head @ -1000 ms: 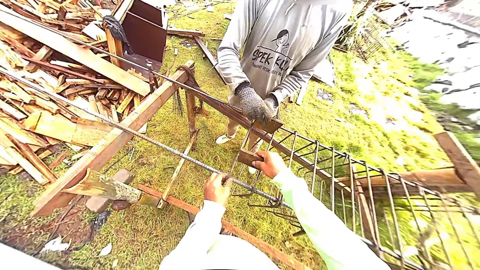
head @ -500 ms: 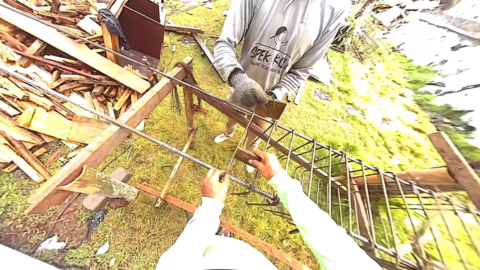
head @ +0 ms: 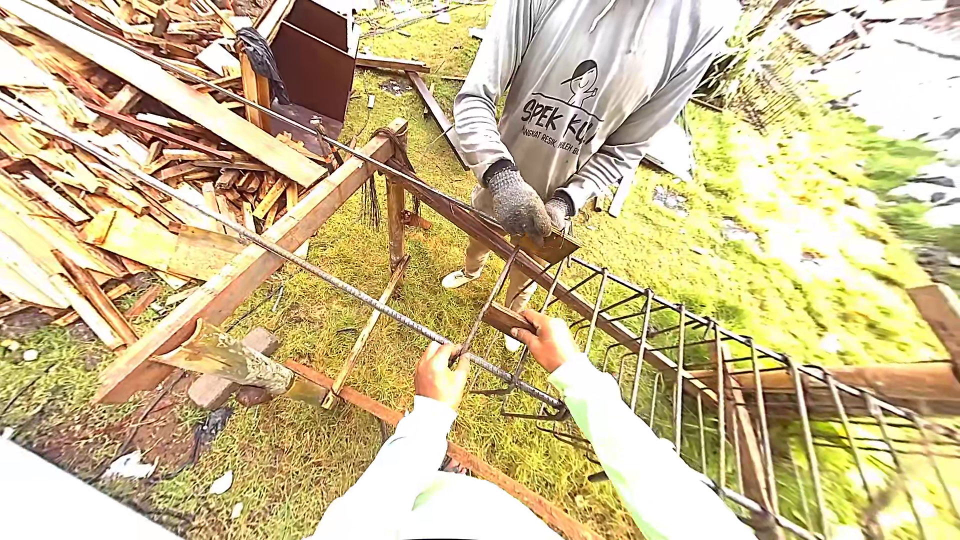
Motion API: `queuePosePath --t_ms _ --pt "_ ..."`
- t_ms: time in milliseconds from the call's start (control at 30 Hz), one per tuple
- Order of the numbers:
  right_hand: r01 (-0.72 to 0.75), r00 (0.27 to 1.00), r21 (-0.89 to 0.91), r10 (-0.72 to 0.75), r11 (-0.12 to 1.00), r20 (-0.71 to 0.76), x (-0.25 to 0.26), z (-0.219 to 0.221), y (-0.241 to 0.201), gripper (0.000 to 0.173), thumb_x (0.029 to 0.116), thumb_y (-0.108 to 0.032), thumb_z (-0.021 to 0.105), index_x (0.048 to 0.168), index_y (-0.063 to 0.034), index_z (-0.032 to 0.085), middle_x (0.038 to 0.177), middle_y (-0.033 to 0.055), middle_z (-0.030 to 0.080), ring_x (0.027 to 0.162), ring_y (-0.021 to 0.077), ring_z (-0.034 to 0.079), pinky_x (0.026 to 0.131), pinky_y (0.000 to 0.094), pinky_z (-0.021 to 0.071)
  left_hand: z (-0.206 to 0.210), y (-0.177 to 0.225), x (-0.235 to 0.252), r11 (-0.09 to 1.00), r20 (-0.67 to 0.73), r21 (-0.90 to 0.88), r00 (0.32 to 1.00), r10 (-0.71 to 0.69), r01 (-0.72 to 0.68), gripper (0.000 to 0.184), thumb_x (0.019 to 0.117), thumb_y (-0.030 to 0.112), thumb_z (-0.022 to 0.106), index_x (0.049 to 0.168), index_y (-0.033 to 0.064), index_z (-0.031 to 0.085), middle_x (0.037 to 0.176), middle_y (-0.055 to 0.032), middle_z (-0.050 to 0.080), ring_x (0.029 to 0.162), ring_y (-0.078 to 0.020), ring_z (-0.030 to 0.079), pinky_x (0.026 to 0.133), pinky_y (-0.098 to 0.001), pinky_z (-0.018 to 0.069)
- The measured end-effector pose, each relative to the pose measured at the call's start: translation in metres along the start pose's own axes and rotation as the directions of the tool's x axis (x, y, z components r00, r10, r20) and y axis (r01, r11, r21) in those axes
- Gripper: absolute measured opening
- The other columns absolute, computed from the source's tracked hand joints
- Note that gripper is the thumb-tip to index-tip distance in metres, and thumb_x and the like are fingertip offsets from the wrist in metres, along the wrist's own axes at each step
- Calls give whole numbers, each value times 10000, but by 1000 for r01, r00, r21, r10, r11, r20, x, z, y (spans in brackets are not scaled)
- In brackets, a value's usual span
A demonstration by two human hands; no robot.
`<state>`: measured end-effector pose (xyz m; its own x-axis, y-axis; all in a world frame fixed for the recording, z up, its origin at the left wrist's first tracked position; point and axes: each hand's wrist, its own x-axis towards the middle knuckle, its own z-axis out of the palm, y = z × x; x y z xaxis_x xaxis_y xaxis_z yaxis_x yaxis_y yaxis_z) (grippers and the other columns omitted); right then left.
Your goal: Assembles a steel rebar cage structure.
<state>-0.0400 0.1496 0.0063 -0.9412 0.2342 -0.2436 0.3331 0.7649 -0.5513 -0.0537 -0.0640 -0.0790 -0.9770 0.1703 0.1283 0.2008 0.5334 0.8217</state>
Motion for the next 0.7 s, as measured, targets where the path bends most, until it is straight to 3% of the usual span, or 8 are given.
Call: queuePosePath --t_ms 400,700 --pt "-8 999 -30 9 1000 34 4 -5 0 225 1004 -188 665 1187 -66 713 1038 146 749 1005 295 721 949 526 544 -4 0 0 998 41 40 998 43 -44 208 915 234 740 1033 71 792 994 -96 727 912 -188 718 877 -362 601" --pt "-40 998 -36 42 999 38 2 -8 -6 224 1004 -188 666 1187 -68 714 1063 148 746 1026 299 715 964 528 537 -5 -1 -1 996 35 72 998 56 -59 210 910 246 739 1037 89 797 975 -85 727 900 -198 718 855 -380 603"
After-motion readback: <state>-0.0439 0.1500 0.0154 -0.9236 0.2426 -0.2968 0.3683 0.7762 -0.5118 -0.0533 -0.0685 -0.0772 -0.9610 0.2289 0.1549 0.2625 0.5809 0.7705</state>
